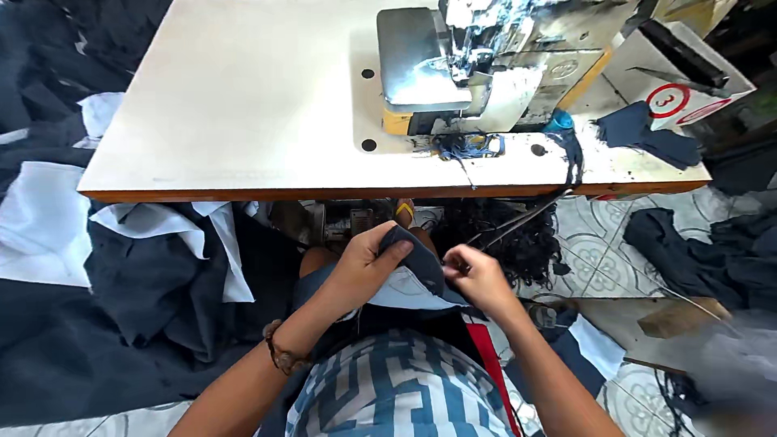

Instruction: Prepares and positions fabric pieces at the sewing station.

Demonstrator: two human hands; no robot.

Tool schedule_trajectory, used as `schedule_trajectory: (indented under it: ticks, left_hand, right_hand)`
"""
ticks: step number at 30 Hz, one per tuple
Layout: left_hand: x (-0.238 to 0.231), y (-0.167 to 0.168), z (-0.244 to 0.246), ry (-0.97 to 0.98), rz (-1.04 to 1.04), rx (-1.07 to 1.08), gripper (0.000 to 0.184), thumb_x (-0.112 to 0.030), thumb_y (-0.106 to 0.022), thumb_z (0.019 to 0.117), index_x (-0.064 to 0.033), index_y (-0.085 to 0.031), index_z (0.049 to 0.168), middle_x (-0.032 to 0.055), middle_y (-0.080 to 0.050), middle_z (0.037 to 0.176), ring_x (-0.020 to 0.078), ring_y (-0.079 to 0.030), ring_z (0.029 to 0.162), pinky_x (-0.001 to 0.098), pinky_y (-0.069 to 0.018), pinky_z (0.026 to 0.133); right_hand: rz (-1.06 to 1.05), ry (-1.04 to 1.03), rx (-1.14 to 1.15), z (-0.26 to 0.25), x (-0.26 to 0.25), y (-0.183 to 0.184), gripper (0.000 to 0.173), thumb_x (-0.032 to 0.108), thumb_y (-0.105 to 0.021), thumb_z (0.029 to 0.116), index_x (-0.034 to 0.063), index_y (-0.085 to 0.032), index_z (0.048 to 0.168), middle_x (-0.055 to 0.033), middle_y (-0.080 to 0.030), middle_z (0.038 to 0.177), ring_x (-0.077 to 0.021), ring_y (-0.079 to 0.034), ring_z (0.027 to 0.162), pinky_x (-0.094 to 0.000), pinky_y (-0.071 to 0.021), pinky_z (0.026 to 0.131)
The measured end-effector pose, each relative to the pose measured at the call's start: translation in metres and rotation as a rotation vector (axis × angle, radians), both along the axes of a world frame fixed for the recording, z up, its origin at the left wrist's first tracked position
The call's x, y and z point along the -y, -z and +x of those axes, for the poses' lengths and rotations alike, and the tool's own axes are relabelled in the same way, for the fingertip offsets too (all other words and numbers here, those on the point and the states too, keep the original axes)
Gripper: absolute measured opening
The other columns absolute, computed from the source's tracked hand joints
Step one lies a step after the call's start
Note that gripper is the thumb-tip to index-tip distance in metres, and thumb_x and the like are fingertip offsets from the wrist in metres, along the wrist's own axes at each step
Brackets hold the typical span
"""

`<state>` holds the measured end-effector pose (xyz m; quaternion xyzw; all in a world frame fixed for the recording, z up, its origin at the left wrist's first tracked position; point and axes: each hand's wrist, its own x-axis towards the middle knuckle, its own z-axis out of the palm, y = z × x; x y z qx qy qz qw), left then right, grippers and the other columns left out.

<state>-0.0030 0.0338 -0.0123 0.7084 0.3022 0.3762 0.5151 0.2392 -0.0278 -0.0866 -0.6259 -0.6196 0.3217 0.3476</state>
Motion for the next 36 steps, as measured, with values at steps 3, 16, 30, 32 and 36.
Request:
schedule_trajectory:
  ticks: [3,16,30,32,36]
  left_hand:
    - [0.0,0.001,0.001,0.065,-0.034,0.016,0.012,-0.009,-0.057,0.1019,-0.0079,-0.069,0.097,-0.0079,-0.068,0.084,-0.0042,-0.063,0.076,0.0147,-0.0547,0.071]
    - [0.015,-0.017,-0.054,0.238,0.151,-0.165,0.018,-0.014,-0.055,0.1029,-0.0032,-0.066,0.113,-0.0027,-0.068,0.09,-0.0064,-0.06,0.079,0.0116,-0.0511,0.072]
    - [-0.004,-0.006,-0.045,0.517,0.205,-0.098,0.044,-0.014,-0.075,0.0922,-0.0022,-0.061,0.133,0.0077,-0.07,0.12,0.0037,-0.066,0.105,0.0186,-0.0554,0.091]
    - [-0.004,-0.003,-0.043,0.465,0.224,-0.167,0.043,-0.019,-0.077,0.0915,-0.0028,-0.063,0.129,0.0062,-0.071,0.116,0.0034,-0.066,0.104,0.0192,-0.0554,0.091]
    - [-0.003,0.009,-0.042,0.367,0.258,-0.321,0.035,-0.03,-0.075,0.0919,-0.0057,-0.067,0.116,0.0041,-0.071,0.104,0.0054,-0.066,0.096,0.0235,-0.0556,0.085]
  right_hand:
    - [0.329,-0.003,-0.086,-0.002,-0.006,-0.034,0.025,0.031,-0.07,0.0947,0.0072,-0.07,0.101,0.0046,-0.065,0.088,0.0045,-0.052,0.065,-0.0135,-0.0451,0.057]
    - [0.569,0.064,-0.326,0.022,0.025,-0.119,0.021,0.035,-0.076,0.09,0.0415,-0.069,0.109,0.0258,-0.071,0.1,0.0092,-0.067,0.089,-0.0126,-0.0567,0.078]
    - [0.408,-0.162,-0.135,0.043,0.024,-0.102,0.01,0.038,-0.062,0.1014,0.0326,-0.07,0.105,0.0242,-0.065,0.095,0.0125,-0.06,0.087,-0.0081,-0.0508,0.075]
    - [0.405,-0.185,-0.116,0.043,0.021,-0.1,0.015,0.038,-0.062,0.1011,0.0271,-0.071,0.102,0.0192,-0.065,0.095,0.0091,-0.061,0.087,-0.0099,-0.0513,0.075]
    - [0.389,-0.178,-0.114,0.044,0.019,-0.095,0.018,0.039,-0.062,0.1008,0.0237,-0.072,0.1,0.0161,-0.065,0.098,0.0071,-0.061,0.086,-0.0103,-0.0519,0.073]
